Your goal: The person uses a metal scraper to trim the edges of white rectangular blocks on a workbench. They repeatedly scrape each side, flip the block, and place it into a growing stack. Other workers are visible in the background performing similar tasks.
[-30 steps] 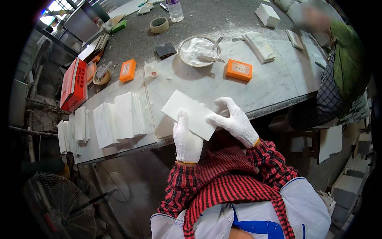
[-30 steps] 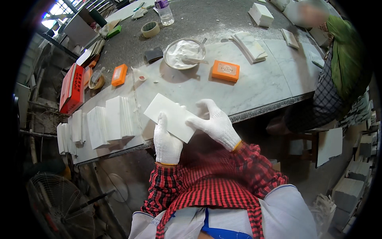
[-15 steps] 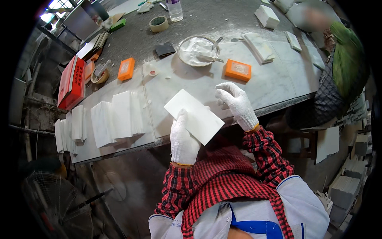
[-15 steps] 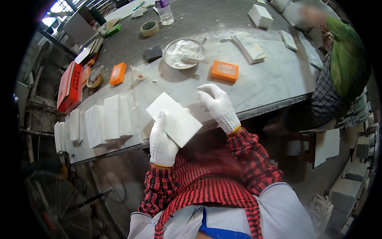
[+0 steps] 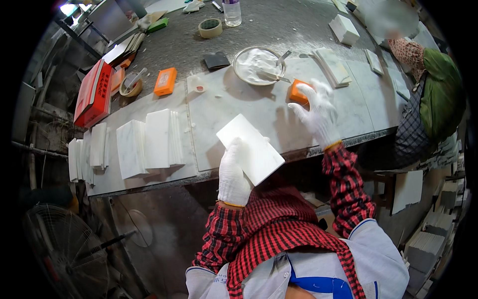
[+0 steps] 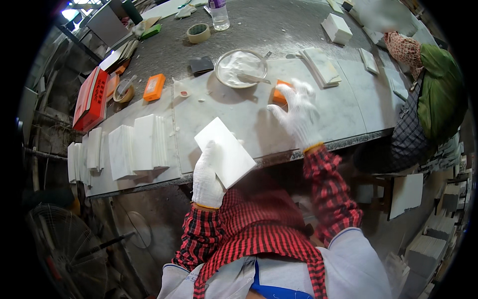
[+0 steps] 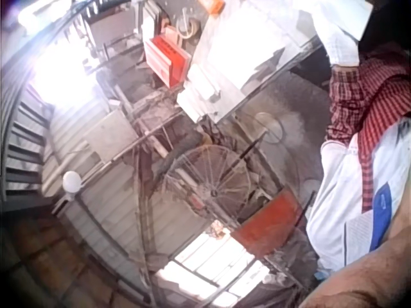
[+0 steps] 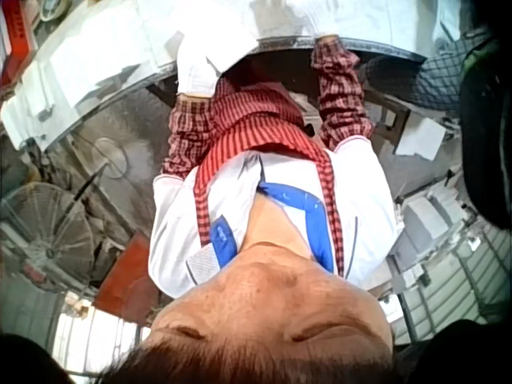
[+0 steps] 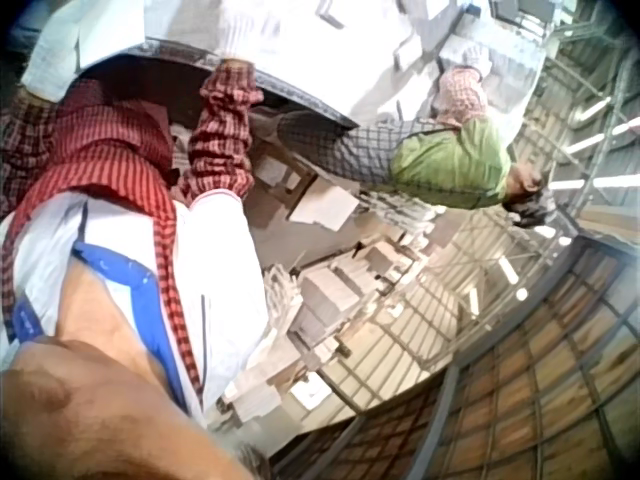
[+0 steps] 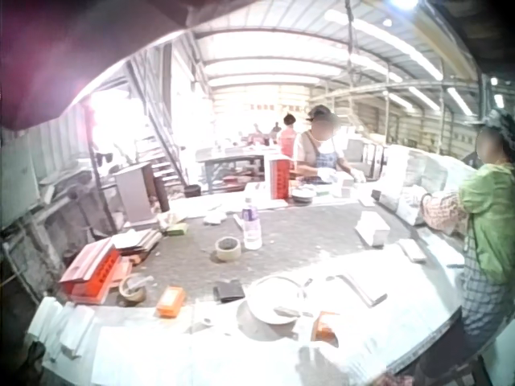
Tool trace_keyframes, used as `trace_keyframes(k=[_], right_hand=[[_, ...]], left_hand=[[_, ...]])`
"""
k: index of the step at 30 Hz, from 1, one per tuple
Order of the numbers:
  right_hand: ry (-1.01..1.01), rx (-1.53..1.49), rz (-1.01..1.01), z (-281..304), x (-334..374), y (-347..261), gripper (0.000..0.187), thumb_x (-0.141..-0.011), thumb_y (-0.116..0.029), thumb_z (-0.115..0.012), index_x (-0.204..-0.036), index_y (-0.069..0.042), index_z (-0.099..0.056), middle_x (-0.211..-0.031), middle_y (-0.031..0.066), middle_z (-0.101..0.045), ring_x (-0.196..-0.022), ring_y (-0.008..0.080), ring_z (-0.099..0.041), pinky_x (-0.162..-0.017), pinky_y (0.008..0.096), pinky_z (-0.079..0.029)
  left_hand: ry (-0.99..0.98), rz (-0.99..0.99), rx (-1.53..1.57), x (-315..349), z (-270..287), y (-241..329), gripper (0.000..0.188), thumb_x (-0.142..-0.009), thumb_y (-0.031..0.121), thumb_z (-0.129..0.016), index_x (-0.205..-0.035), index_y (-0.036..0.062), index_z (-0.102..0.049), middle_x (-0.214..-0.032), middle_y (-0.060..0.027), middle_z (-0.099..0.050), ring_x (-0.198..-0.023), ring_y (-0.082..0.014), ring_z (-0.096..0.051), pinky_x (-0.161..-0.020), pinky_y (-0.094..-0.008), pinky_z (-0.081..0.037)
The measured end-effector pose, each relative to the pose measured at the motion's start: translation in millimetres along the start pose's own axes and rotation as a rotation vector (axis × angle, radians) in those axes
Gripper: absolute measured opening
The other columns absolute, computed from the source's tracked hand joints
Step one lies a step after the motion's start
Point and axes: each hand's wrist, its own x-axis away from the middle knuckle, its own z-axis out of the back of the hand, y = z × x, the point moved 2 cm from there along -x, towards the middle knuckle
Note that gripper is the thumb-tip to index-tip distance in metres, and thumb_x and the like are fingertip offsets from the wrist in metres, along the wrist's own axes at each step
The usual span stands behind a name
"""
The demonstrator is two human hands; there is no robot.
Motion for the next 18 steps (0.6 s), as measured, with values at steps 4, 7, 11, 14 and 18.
trace_keyframes(k=[4, 7, 11, 14, 18], right_hand=[[-0.321, 0.100, -0.001, -13, -12, 38, 0.053, -0.089, -0.031, -0.078, -0.138, -0.019, -0.061, -0.119, 0.0147, -0.067, -0.110, 0.0366, -0.061, -0.096, 0.0481, -0.051], [-0.395, -0.269, -0.176, 2, 1, 18, 0.057, -0.092, -0.029, -0.076, -0.144, -0.015, -0.060, -0.110, 0.0182, -0.065, -0.106, 0.0308, -0.063, -0.091, 0.0440, -0.052], [-0.484, -0.929, -0.435, 53, 62, -65, 0.058, -0.093, -0.024, -0.077, -0.147, -0.008, -0.060, -0.122, 0.0125, -0.064, -0.115, 0.0226, -0.063, -0.102, 0.0383, -0.050], [-0.280, -0.755, -0.408, 33, 56, -78, 0.054, -0.092, -0.027, -0.075, -0.142, -0.010, -0.061, -0.115, 0.0168, -0.062, -0.106, 0.0321, -0.063, -0.096, 0.0407, -0.051], [-0.283, -0.869, -0.460, 30, 33, -80, 0.054, -0.092, -0.026, -0.075, -0.142, -0.010, -0.061, -0.118, 0.0160, -0.062, -0.112, 0.0307, -0.064, -0.098, 0.0401, -0.052]], left_hand=[[0.050, -0.121, -0.238, -2, -2, 1, 0.046, -0.110, 0.031, -0.057, -0.142, -0.0011, -0.050, -0.127, -0.0164, -0.065, -0.111, -0.0262, -0.069, -0.094, -0.0425, -0.059], [0.208, -0.226, -0.366, -2, -5, 1, 0.041, -0.107, 0.024, -0.061, -0.140, 0.0009, -0.052, -0.122, -0.0121, -0.065, -0.105, -0.0203, -0.068, -0.088, -0.0378, -0.059], [0.232, -0.236, -0.462, -8, -12, 0, 0.042, -0.106, 0.018, -0.062, -0.141, -0.0022, -0.049, -0.121, -0.0120, -0.066, -0.106, -0.0170, -0.066, -0.090, -0.0345, -0.057], [0.176, -0.253, -0.614, -1, -14, -16, 0.043, -0.105, 0.016, -0.062, -0.141, -0.0044, -0.049, -0.122, -0.0130, -0.067, -0.108, -0.0159, -0.064, -0.091, -0.0325, -0.056], [0.168, -0.282, -0.568, 13, -28, -8, 0.038, -0.105, 0.013, -0.062, -0.138, -0.0040, -0.052, -0.120, -0.0134, -0.068, -0.105, -0.0148, -0.065, -0.088, -0.0299, -0.056]])
